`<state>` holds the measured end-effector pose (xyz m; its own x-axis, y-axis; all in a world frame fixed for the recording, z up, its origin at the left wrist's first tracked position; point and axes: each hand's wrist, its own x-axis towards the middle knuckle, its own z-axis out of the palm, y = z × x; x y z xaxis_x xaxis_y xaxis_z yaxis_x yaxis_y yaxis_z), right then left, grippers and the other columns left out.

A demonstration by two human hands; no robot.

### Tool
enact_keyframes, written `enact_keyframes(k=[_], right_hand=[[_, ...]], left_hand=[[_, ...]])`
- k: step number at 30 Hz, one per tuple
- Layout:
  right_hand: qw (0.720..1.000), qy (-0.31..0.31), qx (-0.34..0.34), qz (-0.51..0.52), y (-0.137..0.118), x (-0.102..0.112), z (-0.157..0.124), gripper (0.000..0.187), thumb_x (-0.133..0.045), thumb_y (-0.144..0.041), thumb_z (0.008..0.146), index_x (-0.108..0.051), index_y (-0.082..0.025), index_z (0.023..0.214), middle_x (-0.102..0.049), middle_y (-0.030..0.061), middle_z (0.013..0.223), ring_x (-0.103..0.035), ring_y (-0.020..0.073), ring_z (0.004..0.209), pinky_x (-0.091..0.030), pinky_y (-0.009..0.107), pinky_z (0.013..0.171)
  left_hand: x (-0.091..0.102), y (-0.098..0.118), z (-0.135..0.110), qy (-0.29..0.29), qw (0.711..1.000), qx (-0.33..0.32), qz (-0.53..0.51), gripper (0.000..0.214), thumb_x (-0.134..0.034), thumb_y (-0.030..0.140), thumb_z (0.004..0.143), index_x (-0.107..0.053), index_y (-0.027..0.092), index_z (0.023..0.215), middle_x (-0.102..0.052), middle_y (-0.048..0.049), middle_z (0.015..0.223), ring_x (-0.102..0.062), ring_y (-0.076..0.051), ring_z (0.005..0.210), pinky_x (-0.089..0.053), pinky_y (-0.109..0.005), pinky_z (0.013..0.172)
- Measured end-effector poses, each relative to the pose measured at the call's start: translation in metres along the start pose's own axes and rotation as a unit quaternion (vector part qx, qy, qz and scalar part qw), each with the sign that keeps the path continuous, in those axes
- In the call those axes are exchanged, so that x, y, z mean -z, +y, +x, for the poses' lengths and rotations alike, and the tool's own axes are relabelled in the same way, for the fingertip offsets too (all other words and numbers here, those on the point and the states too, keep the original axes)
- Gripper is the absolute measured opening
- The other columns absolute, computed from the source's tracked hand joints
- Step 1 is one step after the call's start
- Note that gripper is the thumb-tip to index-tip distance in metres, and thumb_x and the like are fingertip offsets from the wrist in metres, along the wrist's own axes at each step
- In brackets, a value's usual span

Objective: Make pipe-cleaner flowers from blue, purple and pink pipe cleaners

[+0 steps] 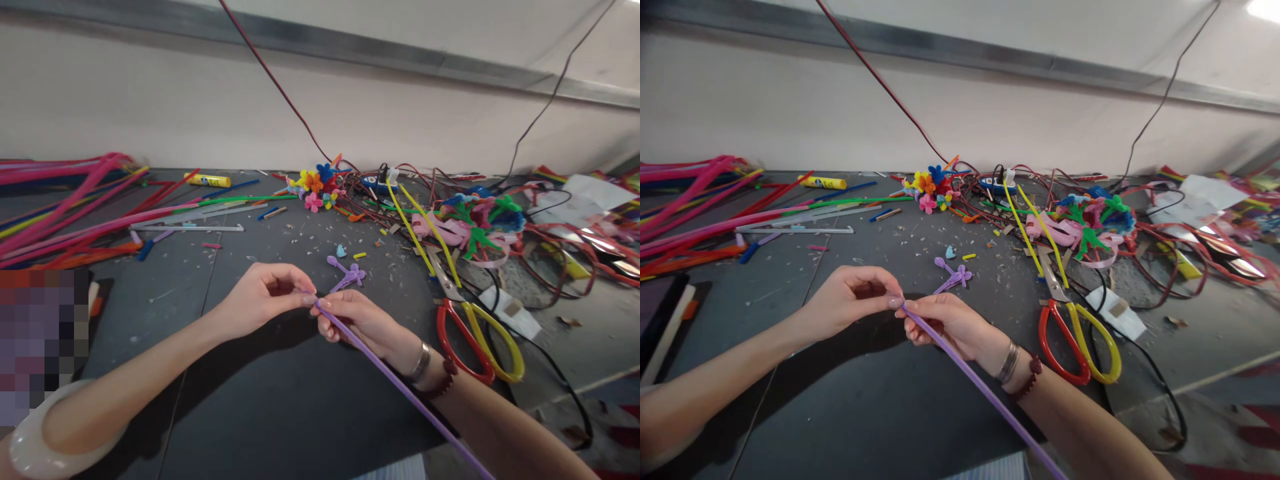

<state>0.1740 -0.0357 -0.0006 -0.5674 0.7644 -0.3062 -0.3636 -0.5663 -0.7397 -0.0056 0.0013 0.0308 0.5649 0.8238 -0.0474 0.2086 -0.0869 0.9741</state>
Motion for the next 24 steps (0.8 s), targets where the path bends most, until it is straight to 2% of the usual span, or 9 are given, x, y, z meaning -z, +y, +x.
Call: enact_keyframes(k=[4,6,8,10,12,15,17,20,24], right_hand=[[0.968,0.066,0.094,-0.221,-0.004,-0.006,-0.005,0.017,-0.064,-0.030,0.072,-0.065,-0.013,0.070,-0.062,-0.0001,0.057,-0.053,0.0076,0.048,-0.043,0.020,0.049],[0.914,0.086,0.159,-0.364,-0.004,-0.007,-0.007,0.015,-0.062,-0.029,0.073,-0.066,-0.015,0.069,-0.063,0.0007,0.060,-0.053,0.0093,0.052,-0.042,0.022,0.051],[0.838,0.101,0.219,-0.490,-0.003,-0.007,-0.009,0.014,-0.059,-0.026,0.076,-0.067,-0.017,0.069,-0.062,0.0009,0.060,-0.051,0.0101,0.054,-0.040,0.023,0.052],[0.785,0.112,0.249,-0.556,-0.003,-0.006,-0.009,0.015,-0.056,-0.023,0.077,-0.068,-0.017,0.069,-0.061,0.0012,0.060,-0.050,0.0105,0.055,-0.038,0.024,0.054],[0.809,0.115,0.228,-0.530,-0.004,-0.006,-0.009,0.015,-0.056,-0.023,0.078,-0.067,-0.017,0.069,-0.060,0.0010,0.058,-0.051,0.0104,0.054,-0.039,0.024,0.054],[0.924,0.082,0.132,-0.350,-0.007,-0.004,-0.007,0.015,-0.058,-0.027,0.077,-0.066,-0.014,0.073,-0.059,-0.0003,0.055,-0.051,0.0084,0.049,-0.040,0.022,0.050],[0.972,0.041,0.075,-0.219,-0.008,-0.001,-0.006,0.016,-0.060,-0.028,0.077,-0.065,-0.013,0.074,-0.059,-0.0012,0.055,-0.051,0.0063,0.047,-0.040,0.019,0.048],[0.996,-0.005,0.019,-0.093,-0.007,0.002,-0.004,0.017,-0.061,-0.027,0.077,-0.065,-0.011,0.074,-0.058,-0.0019,0.054,-0.051,0.0043,0.047,-0.038,0.016,0.046],[0.997,-0.021,0.007,-0.080,-0.007,0.002,-0.004,0.015,-0.061,-0.025,0.077,-0.065,-0.010,0.073,-0.058,-0.0021,0.053,-0.051,0.0036,0.046,-0.039,0.015,0.046]], left_hand=[[-0.001,0.006,-0.001,-0.020,0.999,0.030,0.006,0.012,-0.064,0.024,0.070,-0.062,0.014,0.077,-0.062,0.0003,0.066,-0.057,-0.011,0.061,-0.045,-0.020,0.059],[-0.001,0.007,0.000,-0.031,0.998,0.049,0.012,0.011,-0.064,0.023,0.069,-0.061,0.014,0.075,-0.061,0.0012,0.065,-0.056,-0.010,0.060,-0.045,-0.020,0.058],[-0.002,0.005,0.001,-0.040,0.997,0.060,0.018,0.010,-0.065,0.023,0.069,-0.061,0.014,0.072,-0.061,0.0010,0.064,-0.056,-0.010,0.059,-0.045,-0.020,0.058],[0.000,0.002,0.002,-0.047,0.996,0.067,0.020,0.010,-0.064,0.023,0.070,-0.062,0.014,0.074,-0.063,0.0000,0.064,-0.057,-0.011,0.061,-0.045,-0.021,0.058],[0.003,0.000,0.003,-0.056,0.996,0.063,0.023,0.012,-0.063,0.024,0.072,-0.064,0.015,0.079,-0.065,-0.0013,0.067,-0.059,-0.013,0.063,-0.046,-0.022,0.060],[0.010,0.003,0.003,-0.071,0.996,0.012,0.062,0.020,-0.064,0.026,0.072,-0.066,0.018,0.090,-0.069,-0.0033,0.080,-0.062,-0.015,0.073,-0.048,-0.024,0.067],[0.014,0.007,0.002,-0.079,0.986,-0.060,0.132,0.020,-0.063,0.026,0.073,-0.067,0.021,0.092,-0.069,-0.0038,0.090,-0.062,-0.017,0.081,-0.047,-0.025,0.073],[0.017,0.013,-0.001,-0.093,0.952,-0.164,0.243,0.019,-0.056,0.023,0.079,-0.069,0.023,0.093,-0.068,-0.0031,0.093,-0.062,-0.016,0.083,-0.044,-0.023,0.077],[0.016,0.016,-0.005,-0.107,0.925,-0.207,0.301,0.021,-0.051,0.021,0.082,-0.070,0.022,0.092,-0.069,-0.0041,0.089,-0.062,-0.015,0.077,-0.043,-0.022,0.073]])
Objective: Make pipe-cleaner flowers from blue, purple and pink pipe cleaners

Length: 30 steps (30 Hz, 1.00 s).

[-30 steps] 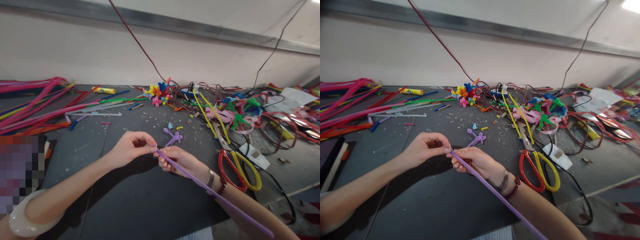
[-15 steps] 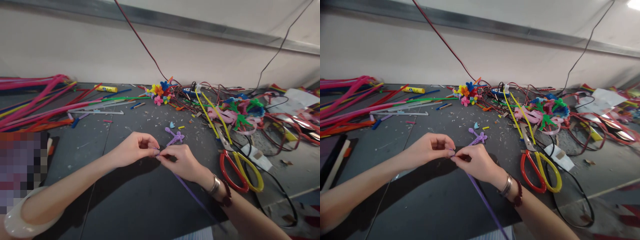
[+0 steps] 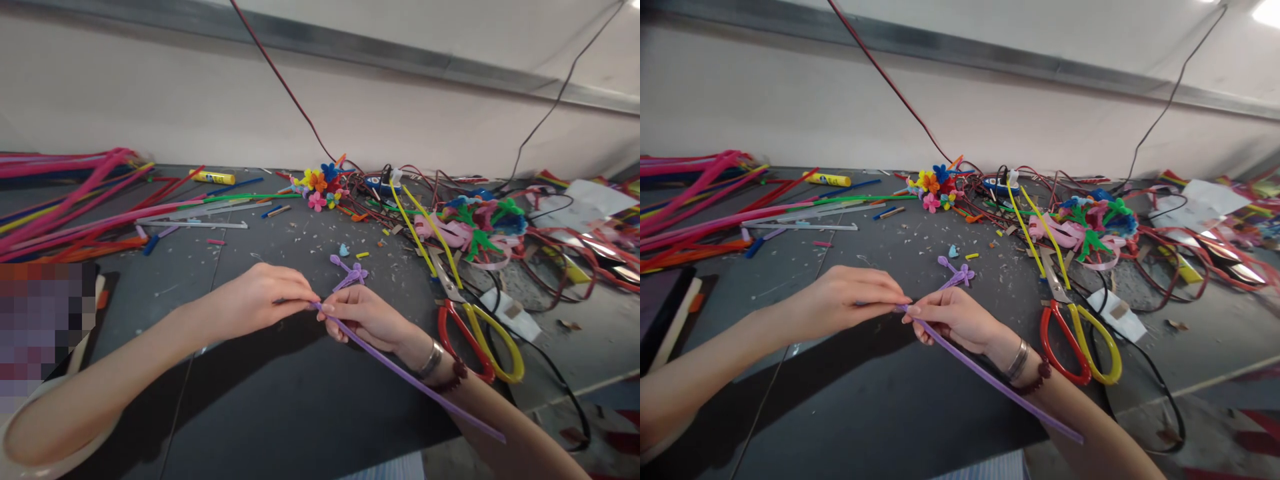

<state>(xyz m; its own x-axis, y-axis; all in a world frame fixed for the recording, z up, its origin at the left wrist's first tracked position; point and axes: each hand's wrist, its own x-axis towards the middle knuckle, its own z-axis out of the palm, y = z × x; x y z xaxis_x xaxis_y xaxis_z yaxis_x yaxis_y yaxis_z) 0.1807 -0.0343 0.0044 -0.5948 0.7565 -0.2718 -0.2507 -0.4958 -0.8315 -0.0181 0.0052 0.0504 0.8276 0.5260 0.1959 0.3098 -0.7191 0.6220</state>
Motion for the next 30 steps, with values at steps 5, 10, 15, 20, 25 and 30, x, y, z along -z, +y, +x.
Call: enact_keyframes(k=[5,10,15,20,25,30], right_hand=[[0.977,0.034,0.067,-0.199,-0.009,-0.006,-0.006,0.017,-0.060,-0.027,0.077,-0.066,-0.012,0.074,-0.060,-0.0018,0.055,-0.051,0.0052,0.047,-0.042,0.017,0.049],[0.851,0.081,0.167,-0.490,-0.017,-0.016,-0.016,0.015,-0.057,-0.025,0.080,-0.066,-0.015,0.073,-0.062,-0.0005,0.060,-0.054,0.0080,0.054,-0.042,0.019,0.052],[0.562,0.047,0.271,-0.780,-0.015,-0.023,-0.029,0.021,-0.044,-0.014,0.086,-0.060,-0.013,0.072,-0.058,0.0038,0.065,-0.051,0.0134,0.061,-0.038,0.025,0.055],[0.494,0.036,0.290,-0.819,-0.013,-0.020,-0.031,0.022,-0.041,-0.013,0.086,-0.056,-0.014,0.071,-0.055,0.0034,0.065,-0.048,0.0145,0.062,-0.037,0.027,0.056],[0.659,0.135,0.309,-0.672,-0.012,-0.026,-0.029,0.017,-0.046,-0.015,0.082,-0.057,-0.014,0.070,-0.056,0.0015,0.062,-0.049,0.0112,0.058,-0.039,0.023,0.056],[0.837,0.269,0.259,-0.399,-0.007,-0.034,-0.033,0.015,-0.052,-0.023,0.081,-0.061,-0.016,0.072,-0.061,0.0008,0.067,-0.054,0.0106,0.061,-0.042,0.022,0.058]], left_hand=[[0.002,0.006,0.001,-0.023,1.000,0.009,-0.012,0.018,-0.052,0.020,0.082,-0.070,0.019,0.085,-0.069,-0.0038,0.083,-0.062,-0.014,0.071,-0.044,-0.021,0.067],[-0.002,0.008,0.000,-0.043,0.995,0.076,-0.051,0.016,-0.055,0.020,0.078,-0.070,0.015,0.080,-0.069,-0.0039,0.075,-0.060,-0.012,0.063,-0.040,-0.018,0.049],[-0.011,0.004,0.002,-0.070,0.967,0.161,-0.187,0.020,-0.057,0.028,0.077,-0.068,0.012,0.071,-0.068,-0.0047,0.063,-0.060,-0.014,0.059,-0.045,-0.020,0.053],[-0.014,0.005,0.005,-0.066,0.916,0.228,-0.323,0.015,-0.062,0.025,0.073,-0.068,0.012,0.067,-0.066,-0.0022,0.059,-0.060,-0.012,0.057,-0.047,-0.021,0.055],[-0.012,0.007,0.006,-0.019,0.889,0.231,-0.394,0.015,-0.062,0.023,0.074,-0.069,0.013,0.065,-0.066,-0.0012,0.058,-0.060,-0.011,0.056,-0.048,-0.021,0.057],[-0.027,0.014,0.005,-0.022,0.874,0.233,-0.427,0.021,-0.069,0.017,0.066,-0.070,0.017,0.087,-0.072,-0.0030,0.082,-0.065,-0.015,0.076,-0.049,-0.025,0.073]])
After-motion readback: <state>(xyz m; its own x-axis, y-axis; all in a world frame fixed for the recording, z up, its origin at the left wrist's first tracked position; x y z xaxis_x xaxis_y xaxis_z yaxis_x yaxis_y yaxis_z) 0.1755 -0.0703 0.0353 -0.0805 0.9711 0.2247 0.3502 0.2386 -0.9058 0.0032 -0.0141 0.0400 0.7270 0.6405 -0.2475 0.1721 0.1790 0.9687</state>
